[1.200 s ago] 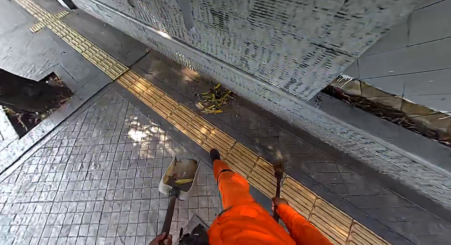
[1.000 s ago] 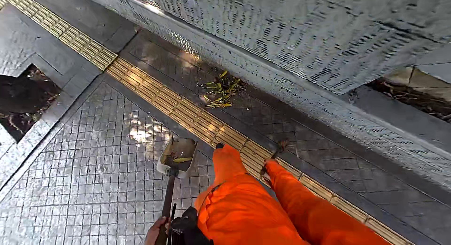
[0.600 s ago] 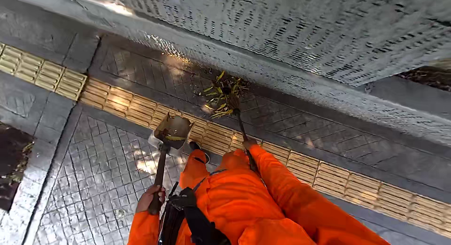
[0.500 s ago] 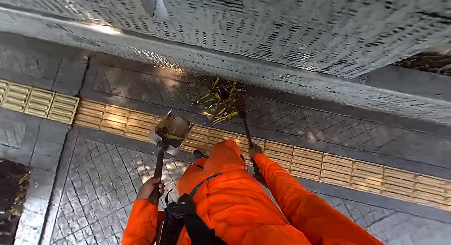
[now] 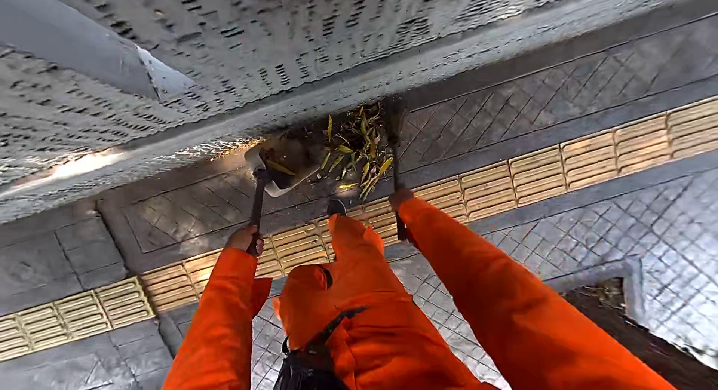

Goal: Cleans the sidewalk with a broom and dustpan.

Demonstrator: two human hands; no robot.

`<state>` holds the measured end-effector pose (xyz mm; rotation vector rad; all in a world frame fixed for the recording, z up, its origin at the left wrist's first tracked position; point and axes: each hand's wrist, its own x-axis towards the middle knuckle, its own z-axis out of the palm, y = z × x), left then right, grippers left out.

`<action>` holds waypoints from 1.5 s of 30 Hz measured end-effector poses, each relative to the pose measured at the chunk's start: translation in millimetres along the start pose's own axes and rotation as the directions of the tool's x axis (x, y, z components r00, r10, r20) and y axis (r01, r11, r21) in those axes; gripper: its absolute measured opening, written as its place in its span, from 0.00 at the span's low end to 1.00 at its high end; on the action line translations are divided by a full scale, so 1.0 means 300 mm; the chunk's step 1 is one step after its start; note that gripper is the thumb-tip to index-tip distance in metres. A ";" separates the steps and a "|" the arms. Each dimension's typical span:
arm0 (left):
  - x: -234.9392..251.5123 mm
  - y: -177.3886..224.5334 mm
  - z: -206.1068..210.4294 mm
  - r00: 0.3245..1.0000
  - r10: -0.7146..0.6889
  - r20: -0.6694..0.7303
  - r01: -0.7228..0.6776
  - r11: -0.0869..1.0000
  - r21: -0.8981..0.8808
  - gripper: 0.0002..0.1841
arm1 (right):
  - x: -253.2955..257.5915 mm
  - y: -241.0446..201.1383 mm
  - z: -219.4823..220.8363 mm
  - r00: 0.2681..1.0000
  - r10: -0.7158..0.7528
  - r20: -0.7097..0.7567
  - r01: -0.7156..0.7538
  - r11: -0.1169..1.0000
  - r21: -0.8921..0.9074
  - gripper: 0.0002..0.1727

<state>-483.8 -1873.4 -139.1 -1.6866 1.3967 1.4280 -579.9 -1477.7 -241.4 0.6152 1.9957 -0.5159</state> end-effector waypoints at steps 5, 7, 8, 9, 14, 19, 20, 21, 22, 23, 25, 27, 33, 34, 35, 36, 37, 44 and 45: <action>0.018 0.118 -0.077 0.999 -0.051 0.020 0.049 0.995 0.091 0.11 | -0.268 0.008 0.212 0.926 -0.143 0.349 0.108 0.987 0.117 0.38; 0.031 0.150 -0.139 0.998 -0.062 0.034 0.059 0.995 0.074 0.10 | -0.428 0.044 0.280 0.924 -0.154 0.350 0.077 0.971 0.226 0.41; 0.037 0.160 -0.179 0.997 -0.066 0.050 0.063 0.996 0.056 0.10 | -0.524 0.077 0.311 0.937 -0.135 0.323 0.047 0.963 0.265 0.41; 0.041 0.170 -0.221 0.995 -0.071 0.069 0.069 0.997 0.032 0.10 | -0.607 0.117 0.335 0.953 -0.098 0.287 0.009 0.955 0.298 0.42; 0.010 0.242 -0.410 0.989 -0.112 0.093 0.111 0.994 0.015 0.11 | -0.653 0.244 0.456 0.970 0.200 0.137 -0.241 0.853 0.463 0.44; 0.026 0.318 -0.398 0.999 -0.011 -0.032 0.016 0.982 0.190 0.08 | -0.423 0.078 0.499 0.955 0.216 0.204 -0.287 0.847 0.447 0.35; 0.051 0.328 -0.388 0.999 0.007 -0.040 0.002 0.976 0.219 0.08 | -0.437 0.024 0.534 0.952 0.178 0.251 -0.270 0.874 0.405 0.37; 0.068 0.335 -0.381 0.999 0.017 -0.038 -0.007 0.972 0.233 0.09 | -0.461 -0.020 0.561 0.948 0.145 0.283 -0.247 0.897 0.368 0.40; 0.077 0.340 -0.380 0.999 0.018 -0.033 -0.010 0.971 0.238 0.11 | -0.492 -0.046 0.583 0.943 0.122 0.310 -0.233 0.906 0.354 0.41; 0.083 0.346 -0.384 1.000 0.015 -0.026 -0.009 0.971 0.239 0.11 | -0.527 -0.053 0.600 0.938 0.105 0.330 -0.235 0.893 0.384 0.42; 0.087 0.367 -0.411 1.000 0.007 -0.011 -0.004 0.975 0.224 0.11 | -0.602 -0.036 0.633 0.932 0.090 0.352 -0.277 0.802 0.529 0.43; 0.099 0.377 -0.465 1.000 -0.005 0.021 0.000 0.980 0.197 0.11 | -0.673 -0.011 0.658 0.938 0.118 0.325 -0.305 0.727 0.616 0.44; 0.075 0.358 -0.559 0.996 -0.016 0.089 0.004 0.991 0.134 0.13 | -0.514 0.047 0.547 0.944 0.318 0.087 -0.308 0.755 0.579 0.42; 0.074 0.362 -0.535 0.997 -0.016 0.074 0.008 0.993 0.120 0.13 | -0.437 0.021 0.492 0.944 0.321 0.078 -0.309 0.775 0.551 0.40; 0.077 0.364 -0.508 0.998 -0.021 0.054 0.015 0.995 0.104 0.12 | -0.375 -0.019 0.449 0.947 0.307 0.092 -0.310 0.804 0.507 0.39; 0.085 0.364 -0.483 0.999 -0.036 0.039 0.033 0.995 0.092 0.11 | -0.347 -0.068 0.431 0.954 0.273 0.127 -0.301 0.844 0.443 0.39; 0.094 0.368 -0.457 0.998 -0.053 0.030 0.051 0.995 0.081 0.10 | -0.341 -0.116 0.442 0.960 0.221 0.171 -0.270 0.891 0.364 0.40; 0.103 0.412 -0.441 0.992 -0.125 0.020 0.126 0.991 -0.047 0.09 | -0.532 -0.236 0.519 0.881 -0.112 0.459 -0.018 0.963 0.270 0.42; 0.100 0.413 -0.467 0.989 -0.143 0.029 0.145 0.988 -0.058 0.11 | -0.581 -0.223 0.528 0.884 -0.111 0.454 -0.030 0.956 0.292 0.43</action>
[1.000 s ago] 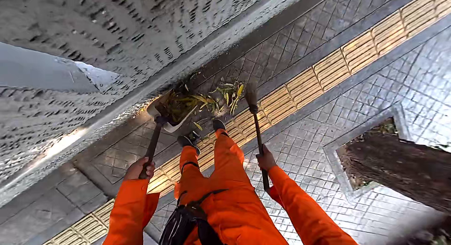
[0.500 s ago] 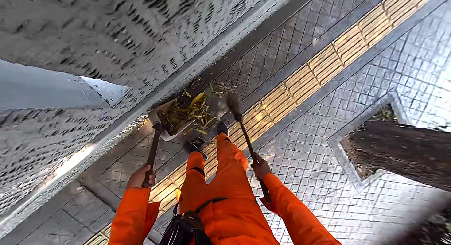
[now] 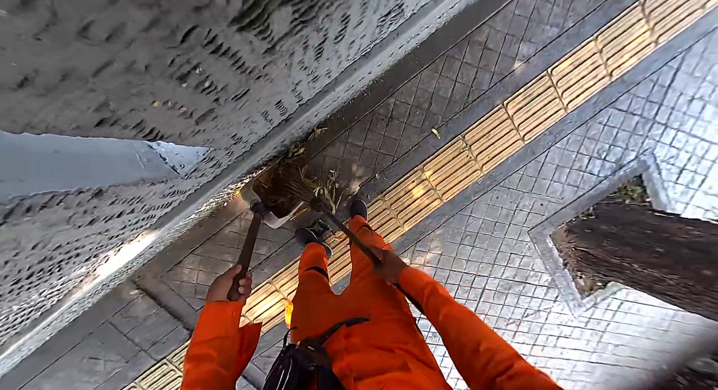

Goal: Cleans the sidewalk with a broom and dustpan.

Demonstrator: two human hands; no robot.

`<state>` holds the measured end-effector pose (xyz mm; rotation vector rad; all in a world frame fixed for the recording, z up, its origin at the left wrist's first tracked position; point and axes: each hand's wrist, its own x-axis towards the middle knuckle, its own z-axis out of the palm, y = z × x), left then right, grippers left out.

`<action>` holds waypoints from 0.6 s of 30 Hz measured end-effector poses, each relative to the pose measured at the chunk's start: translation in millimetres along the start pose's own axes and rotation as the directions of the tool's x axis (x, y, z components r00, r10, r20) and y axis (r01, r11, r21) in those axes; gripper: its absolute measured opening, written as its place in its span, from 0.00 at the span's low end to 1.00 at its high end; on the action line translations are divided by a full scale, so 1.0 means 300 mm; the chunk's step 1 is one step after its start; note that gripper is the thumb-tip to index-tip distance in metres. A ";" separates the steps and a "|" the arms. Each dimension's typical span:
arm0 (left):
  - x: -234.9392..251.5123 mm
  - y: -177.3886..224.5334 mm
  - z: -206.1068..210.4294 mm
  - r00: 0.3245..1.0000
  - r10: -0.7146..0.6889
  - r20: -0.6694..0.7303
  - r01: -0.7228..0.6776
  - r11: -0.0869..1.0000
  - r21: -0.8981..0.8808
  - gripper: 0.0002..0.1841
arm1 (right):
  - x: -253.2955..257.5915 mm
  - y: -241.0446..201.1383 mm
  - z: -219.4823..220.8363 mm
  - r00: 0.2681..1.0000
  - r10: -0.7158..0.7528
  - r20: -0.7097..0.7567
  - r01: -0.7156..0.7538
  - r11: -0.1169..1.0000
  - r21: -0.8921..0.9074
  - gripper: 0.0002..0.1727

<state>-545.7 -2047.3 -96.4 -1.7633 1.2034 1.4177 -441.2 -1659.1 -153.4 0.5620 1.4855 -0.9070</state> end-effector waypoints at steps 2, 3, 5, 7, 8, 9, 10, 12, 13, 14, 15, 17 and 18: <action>-0.015 -0.012 -0.060 0.999 -0.021 0.036 0.022 1.000 -0.018 0.13 | -0.080 0.084 0.028 0.996 0.020 -0.090 -0.012 0.995 0.096 0.42; -0.024 -0.018 -0.091 0.997 -0.020 0.070 0.021 1.000 -0.019 0.13 | -0.110 0.135 0.024 0.985 0.061 -0.161 -0.035 0.986 0.163 0.43; -0.033 -0.027 -0.131 0.995 -0.017 0.100 0.021 0.999 -0.039 0.14 | -0.138 0.244 -0.024 0.940 0.183 -0.289 -0.091 0.948 0.305 0.44; -0.023 -0.024 -0.135 0.994 -0.040 0.103 0.048 0.997 -0.067 0.14 | -0.103 0.323 -0.148 0.867 0.297 -0.399 -0.117 0.901 0.417 0.44; -0.017 -0.019 -0.130 0.994 -0.050 0.094 0.057 0.996 -0.073 0.14 | -0.065 0.347 -0.229 0.832 0.338 -0.440 -0.114 0.880 0.461 0.43; -0.006 -0.011 -0.120 0.995 -0.054 0.082 0.060 0.996 -0.071 0.15 | -0.019 0.363 -0.322 0.797 0.373 -0.475 -0.107 0.861 0.498 0.41; 0.008 -0.003 -0.108 0.996 -0.056 0.071 0.060 0.997 -0.058 0.15 | 0.028 0.370 -0.421 0.767 0.402 -0.501 -0.100 0.845 0.525 0.37; 0.039 0.011 -0.084 0.996 -0.056 0.072 0.058 0.998 -0.017 0.16 | 0.105 0.341 -0.605 0.737 0.431 -0.520 -0.094 0.828 0.553 0.27; 0.042 0.020 -0.071 0.995 -0.059 0.074 0.059 0.998 0.002 0.17 | 0.145 0.311 -0.668 0.733 0.430 -0.527 -0.084 0.826 0.558 0.25; 0.037 0.028 -0.053 0.996 -0.061 0.071 0.060 0.998 0.015 0.17 | 0.197 0.282 -0.702 0.728 0.418 -0.543 -0.066 0.831 0.552 0.24; 0.031 0.032 -0.037 0.997 -0.057 0.058 0.055 0.998 0.026 0.16 | 0.242 0.227 -0.706 0.734 0.394 -0.553 -0.051 0.844 0.534 0.25; 0.013 0.027 -0.022 0.999 -0.046 0.028 0.045 0.998 0.045 0.15 | 0.309 0.074 -0.604 0.787 0.311 -0.533 -0.075 0.906 0.417 0.33; 0.012 0.028 -0.013 0.999 -0.040 0.021 0.039 0.998 0.043 0.15 | 0.346 -0.010 -0.525 0.819 0.267 -0.509 -0.092 0.935 0.342 0.39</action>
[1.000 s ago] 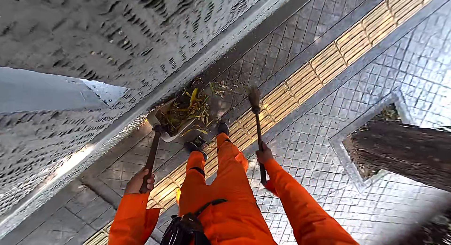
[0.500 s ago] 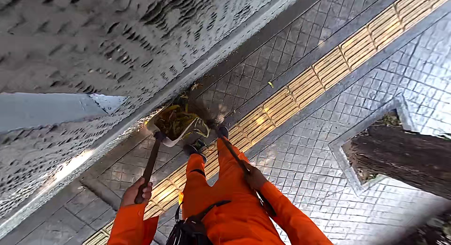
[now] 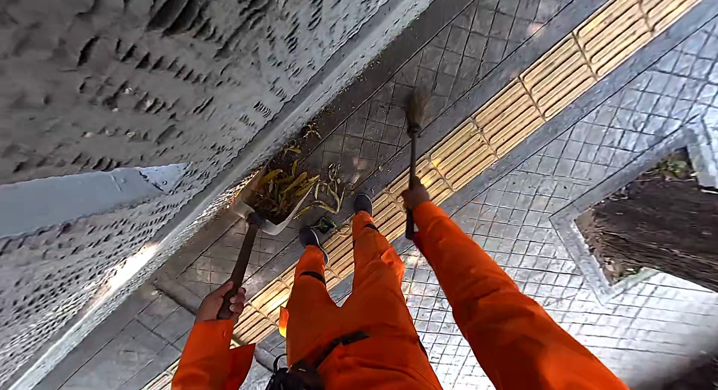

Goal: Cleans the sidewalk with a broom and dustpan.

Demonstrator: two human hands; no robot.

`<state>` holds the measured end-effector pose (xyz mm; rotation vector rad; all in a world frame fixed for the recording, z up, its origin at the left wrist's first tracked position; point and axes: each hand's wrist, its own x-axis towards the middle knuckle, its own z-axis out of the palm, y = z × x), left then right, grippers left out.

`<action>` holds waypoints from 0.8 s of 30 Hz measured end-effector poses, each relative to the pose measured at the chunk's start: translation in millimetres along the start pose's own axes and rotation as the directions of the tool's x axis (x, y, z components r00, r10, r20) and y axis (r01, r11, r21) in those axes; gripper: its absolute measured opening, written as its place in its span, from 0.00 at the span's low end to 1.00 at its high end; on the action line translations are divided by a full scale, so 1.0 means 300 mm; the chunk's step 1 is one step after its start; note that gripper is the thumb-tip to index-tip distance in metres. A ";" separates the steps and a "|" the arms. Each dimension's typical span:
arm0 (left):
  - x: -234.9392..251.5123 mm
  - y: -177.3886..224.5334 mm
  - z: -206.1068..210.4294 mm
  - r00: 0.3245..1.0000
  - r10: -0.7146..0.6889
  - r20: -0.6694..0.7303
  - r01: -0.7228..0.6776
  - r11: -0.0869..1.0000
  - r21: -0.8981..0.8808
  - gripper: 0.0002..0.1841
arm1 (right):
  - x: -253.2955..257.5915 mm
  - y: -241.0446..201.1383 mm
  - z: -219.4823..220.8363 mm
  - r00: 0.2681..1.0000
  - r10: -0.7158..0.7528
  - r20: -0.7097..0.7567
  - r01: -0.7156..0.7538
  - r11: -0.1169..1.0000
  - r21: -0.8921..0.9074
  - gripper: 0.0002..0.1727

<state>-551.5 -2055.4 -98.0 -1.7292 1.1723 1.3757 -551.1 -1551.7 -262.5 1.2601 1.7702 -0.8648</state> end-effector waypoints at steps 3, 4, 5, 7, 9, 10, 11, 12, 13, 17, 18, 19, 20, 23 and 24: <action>-0.006 0.012 0.004 1.000 0.006 -0.025 -0.006 1.000 -0.023 0.13 | -0.193 -0.127 0.295 0.982 -0.059 0.179 0.109 0.954 -0.280 0.51; -0.002 0.019 -0.007 1.000 0.003 -0.027 -0.004 0.999 -0.032 0.13 | -0.276 -0.152 0.367 0.963 -0.061 0.261 0.161 0.911 -0.381 0.51; 0.006 0.027 -0.028 1.000 -0.003 -0.022 0.002 0.999 -0.042 0.13 | -0.352 -0.153 0.431 0.944 -0.054 0.326 0.206 0.867 -0.454 0.51; 0.027 0.050 -0.093 0.999 -0.037 0.001 0.037 0.997 -0.063 0.14 | -0.476 -0.098 0.518 0.915 -0.047 0.401 0.269 0.812 -0.519 0.53; 0.064 0.077 -0.184 0.995 -0.081 0.055 0.086 0.992 -0.098 0.14 | -0.542 -0.002 0.536 0.874 -0.090 0.477 0.347 0.803 -0.485 0.51; 0.085 0.088 -0.243 0.992 -0.099 0.084 0.108 0.988 -0.108 0.15 | -0.573 0.057 0.530 0.849 -0.125 0.513 0.379 0.820 -0.428 0.47; 0.107 0.097 -0.312 0.989 -0.107 0.104 0.118 0.988 -0.104 0.16 | -0.616 0.133 0.537 0.831 -0.158 0.533 0.389 0.850 -0.355 0.44; 0.128 0.111 -0.385 0.988 -0.095 0.123 0.105 0.991 -0.077 0.15 | -0.685 0.208 0.562 0.836 -0.169 0.522 0.362 0.885 -0.293 0.42; 0.146 0.125 -0.461 0.988 -0.066 0.139 0.071 0.997 -0.032 0.14 | -0.771 0.270 0.602 0.864 -0.150 0.480 0.295 0.924 -0.243 0.43; 0.154 0.143 -0.746 0.983 0.062 0.173 -0.090 0.983 0.163 0.15 | -0.982 0.365 0.817 0.983 0.014 0.184 0.001 0.997 -0.078 0.47; 0.153 0.150 -0.795 0.982 0.077 0.171 -0.110 0.975 0.192 0.15 | -0.973 0.338 0.863 0.989 0.044 0.143 -0.038 0.998 -0.046 0.47; 0.156 0.159 -0.828 0.983 0.088 0.162 -0.123 0.967 0.222 0.15 | -0.941 0.303 0.906 0.991 0.059 0.118 -0.060 0.998 0.006 0.45; 0.171 0.170 -0.841 0.984 0.100 0.150 -0.136 0.957 0.255 0.15 | -0.890 0.257 0.945 0.991 0.067 0.114 -0.073 0.996 0.050 0.42; 0.246 0.183 -0.829 0.990 0.125 0.061 -0.138 0.929 0.344 0.15 | -0.844 0.193 1.030 0.965 0.074 0.250 -0.080 0.997 0.013 0.37; 0.270 0.190 -0.818 0.991 0.124 0.050 -0.134 0.924 0.358 0.14 | -0.867 0.198 1.027 0.951 0.076 0.301 -0.082 0.997 0.009 0.38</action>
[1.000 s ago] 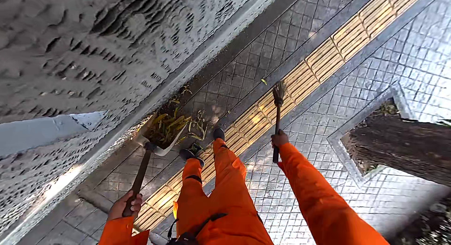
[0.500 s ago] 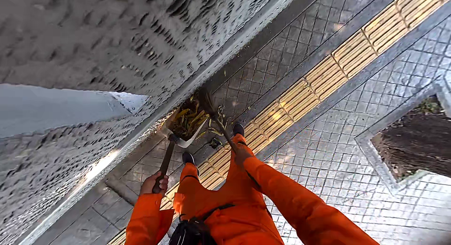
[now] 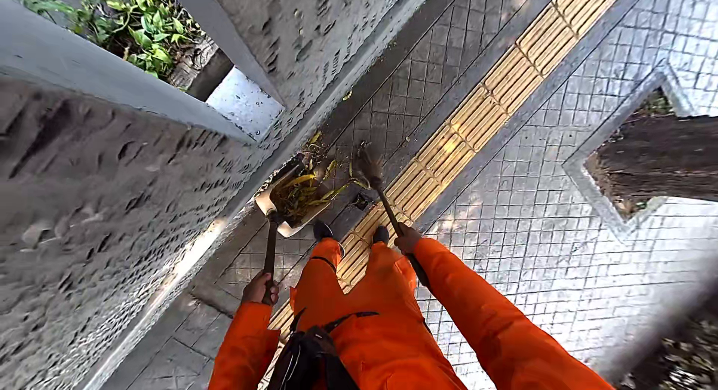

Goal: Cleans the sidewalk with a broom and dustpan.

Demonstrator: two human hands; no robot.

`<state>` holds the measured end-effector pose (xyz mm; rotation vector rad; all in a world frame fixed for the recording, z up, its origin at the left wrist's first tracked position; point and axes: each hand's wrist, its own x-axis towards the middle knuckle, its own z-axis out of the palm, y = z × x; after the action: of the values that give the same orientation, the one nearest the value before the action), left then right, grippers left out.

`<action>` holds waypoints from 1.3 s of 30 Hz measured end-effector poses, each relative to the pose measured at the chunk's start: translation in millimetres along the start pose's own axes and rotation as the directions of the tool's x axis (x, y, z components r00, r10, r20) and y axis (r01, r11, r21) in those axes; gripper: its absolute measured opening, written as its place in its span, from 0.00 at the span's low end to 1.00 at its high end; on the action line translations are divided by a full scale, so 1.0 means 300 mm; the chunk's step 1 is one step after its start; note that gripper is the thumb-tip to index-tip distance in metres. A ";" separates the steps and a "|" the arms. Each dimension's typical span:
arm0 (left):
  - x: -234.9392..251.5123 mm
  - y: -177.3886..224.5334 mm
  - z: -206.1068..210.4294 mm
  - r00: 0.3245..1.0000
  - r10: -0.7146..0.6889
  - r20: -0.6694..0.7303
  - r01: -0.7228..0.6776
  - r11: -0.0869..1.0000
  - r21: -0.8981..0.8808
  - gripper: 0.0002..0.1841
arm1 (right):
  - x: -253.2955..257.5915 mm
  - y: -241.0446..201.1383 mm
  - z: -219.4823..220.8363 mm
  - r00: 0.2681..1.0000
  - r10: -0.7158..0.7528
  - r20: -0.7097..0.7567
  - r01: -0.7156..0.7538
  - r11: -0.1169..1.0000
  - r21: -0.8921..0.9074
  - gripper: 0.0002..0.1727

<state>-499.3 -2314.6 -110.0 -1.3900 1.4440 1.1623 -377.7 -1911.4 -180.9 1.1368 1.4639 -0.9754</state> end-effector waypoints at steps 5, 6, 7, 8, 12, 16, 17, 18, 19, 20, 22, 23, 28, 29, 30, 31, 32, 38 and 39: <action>0.010 -0.024 -0.055 1.000 -0.011 0.024 0.011 1.000 -0.012 0.15 | -0.226 0.269 0.113 0.995 -0.012 0.101 -0.029 0.921 0.388 0.44; 0.012 -0.041 -0.092 0.999 -0.011 0.043 0.011 1.000 -0.007 0.15 | -0.281 0.295 0.168 0.996 0.021 0.081 -0.054 0.901 0.430 0.44; 0.010 -0.056 -0.124 0.998 -0.004 0.068 0.004 1.000 0.006 0.16 | -0.320 0.306 0.219 0.997 0.058 0.054 -0.076 0.883 0.463 0.43; 0.002 -0.069 -0.148 0.996 0.008 0.085 -0.010 1.000 0.019 0.17 | -0.337 0.300 0.263 0.996 0.085 0.026 -0.087 0.864 0.496 0.42; -0.030 -0.122 -0.171 0.998 0.051 0.043 -0.053 0.997 0.062 0.18 | -0.255 0.203 0.389 0.990 0.132 0.040 -0.125 0.738 0.664 0.20; 0.021 -0.128 -0.099 0.998 0.055 -0.009 -0.054 0.994 0.097 0.17 | -0.240 0.206 0.391 0.983 0.017 0.183 -0.122 0.802 0.584 0.38; 0.020 -0.129 -0.093 0.998 0.059 0.008 -0.059 0.995 0.084 0.16 | -0.256 0.239 0.367 0.983 -0.006 0.185 -0.103 0.810 0.577 0.40; 0.017 -0.129 -0.094 0.998 0.064 0.030 -0.065 0.996 0.063 0.16 | -0.274 0.273 0.344 0.985 -0.031 0.170 -0.074 0.815 0.574 0.41; 0.012 -0.135 -0.111 0.997 0.064 0.048 -0.066 0.997 0.040 0.16 | -0.298 0.304 0.337 0.990 -0.042 0.137 -0.044 0.822 0.567 0.42; 0.009 -0.141 -0.127 0.996 0.065 0.061 -0.066 0.998 0.010 0.16 | -0.314 0.323 0.335 0.995 -0.041 0.088 -0.014 0.840 0.543 0.43; 0.015 -0.139 -0.124 0.995 0.060 0.075 -0.056 0.997 -0.051 0.15 | -0.292 0.315 0.320 1.000 -0.004 -0.026 0.015 0.891 0.453 0.45; 0.017 -0.132 -0.109 0.996 0.047 0.072 -0.042 0.996 -0.074 0.14 | -0.252 0.294 0.310 0.998 0.012 -0.068 0.016 0.918 0.396 0.45; 0.020 -0.107 0.007 0.999 0.004 0.040 0.003 0.985 -0.173 0.12 | -0.019 0.115 0.236 1.000 -0.019 -0.013 0.021 0.992 0.124 0.37; 0.016 -0.106 0.019 0.999 0.007 0.034 -0.001 0.981 -0.195 0.12 | -0.024 0.097 0.208 0.999 -0.042 0.032 0.039 0.994 0.106 0.39; 0.011 -0.115 0.017 0.999 0.001 0.032 0.006 0.977 -0.215 0.12 | -0.045 0.110 0.179 0.996 -0.052 0.065 0.043 0.990 0.135 0.41; 0.009 -0.128 0.004 0.999 -0.011 0.037 0.019 0.970 -0.241 0.13 | -0.075 0.144 0.145 0.994 -0.045 0.100 0.023 0.977 0.212 0.43; 0.011 -0.132 -0.004 0.999 -0.024 0.048 0.036 0.963 -0.268 0.13 | -0.097 0.175 0.105 0.992 -0.046 0.119 0.007 0.950 0.311 0.44; -0.052 -0.211 -0.079 0.994 -0.031 0.109 0.073 0.912 -0.404 0.14 | -0.012 0.151 -0.090 0.972 0.062 -0.225 0.003 0.961 0.278 0.33; -0.062 -0.214 -0.080 0.993 -0.031 0.116 0.077 0.905 -0.418 0.15 | 0.049 0.106 -0.148 0.959 0.079 -0.273 -0.014 0.972 0.233 0.30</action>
<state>-432.9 -2331.3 -91.3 -1.6167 1.1083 1.5537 -357.6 -1858.9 -188.1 1.5228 1.5667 -0.9986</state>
